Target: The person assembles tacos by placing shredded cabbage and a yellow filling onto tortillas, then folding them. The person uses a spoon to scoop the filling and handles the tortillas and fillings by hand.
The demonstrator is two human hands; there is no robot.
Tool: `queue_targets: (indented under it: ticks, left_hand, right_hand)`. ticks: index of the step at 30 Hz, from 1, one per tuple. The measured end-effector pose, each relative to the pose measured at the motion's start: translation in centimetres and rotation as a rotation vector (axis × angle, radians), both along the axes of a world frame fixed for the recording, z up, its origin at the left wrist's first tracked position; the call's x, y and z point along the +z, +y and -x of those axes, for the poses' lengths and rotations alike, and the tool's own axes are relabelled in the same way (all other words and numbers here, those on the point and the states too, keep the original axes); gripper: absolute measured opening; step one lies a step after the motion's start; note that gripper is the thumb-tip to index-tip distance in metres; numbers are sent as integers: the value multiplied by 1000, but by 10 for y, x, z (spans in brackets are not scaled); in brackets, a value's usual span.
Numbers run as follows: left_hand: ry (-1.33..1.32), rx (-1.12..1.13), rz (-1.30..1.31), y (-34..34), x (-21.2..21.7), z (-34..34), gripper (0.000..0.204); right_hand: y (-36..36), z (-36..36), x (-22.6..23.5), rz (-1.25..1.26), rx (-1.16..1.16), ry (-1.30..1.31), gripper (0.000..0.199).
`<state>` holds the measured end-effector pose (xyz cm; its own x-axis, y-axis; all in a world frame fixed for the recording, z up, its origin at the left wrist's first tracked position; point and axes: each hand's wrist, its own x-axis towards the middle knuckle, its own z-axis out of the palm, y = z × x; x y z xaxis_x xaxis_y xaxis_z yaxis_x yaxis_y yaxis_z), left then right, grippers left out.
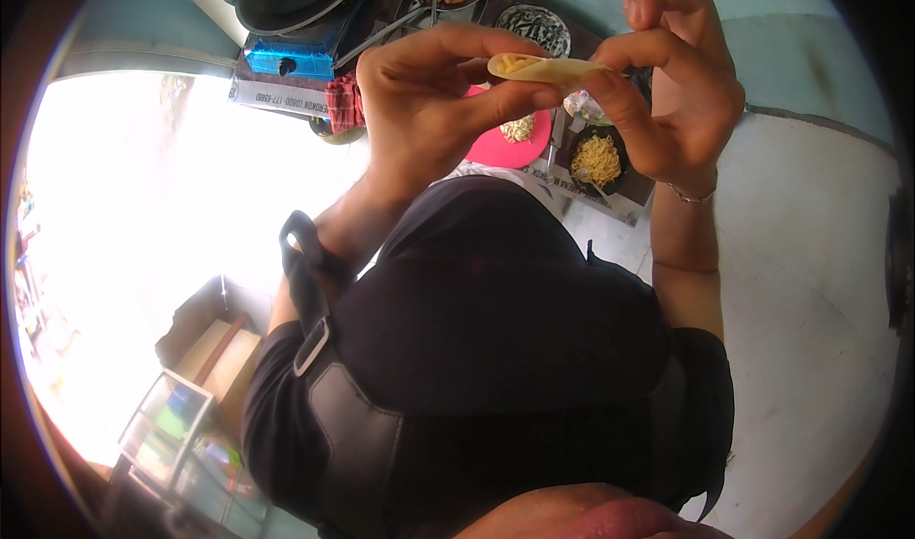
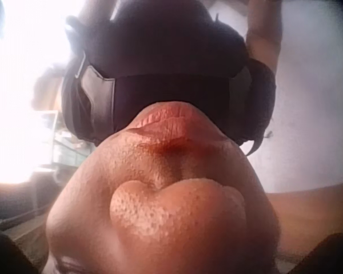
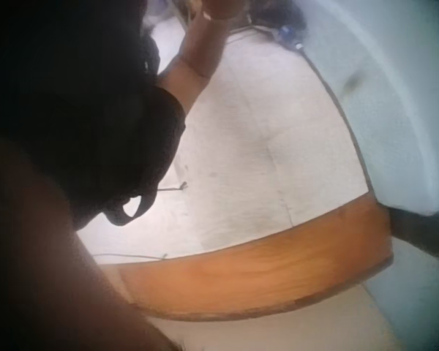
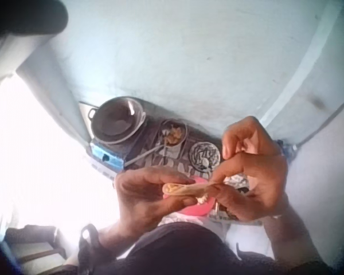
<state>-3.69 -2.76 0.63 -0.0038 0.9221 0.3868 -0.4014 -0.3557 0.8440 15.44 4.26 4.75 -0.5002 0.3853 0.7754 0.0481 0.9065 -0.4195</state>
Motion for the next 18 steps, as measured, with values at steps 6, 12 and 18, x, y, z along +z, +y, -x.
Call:
queue_targets:
  ticks: [6, 12, 18]
  left_hand:
    - [41, 62, -268, 6, -6, 0, 24]
    - [211, 169, -676, 21, -5, 8, 22]
    - [256, 183, -771, 20, 2, 10, 20]
  right_hand:
    - [-9, 6, 1, -73, -96, 72, 24]
    - [-23, -7, 18, -79, -118, -97, 39]
    - [-20, -7, 15, -112, -85, -37, 34]
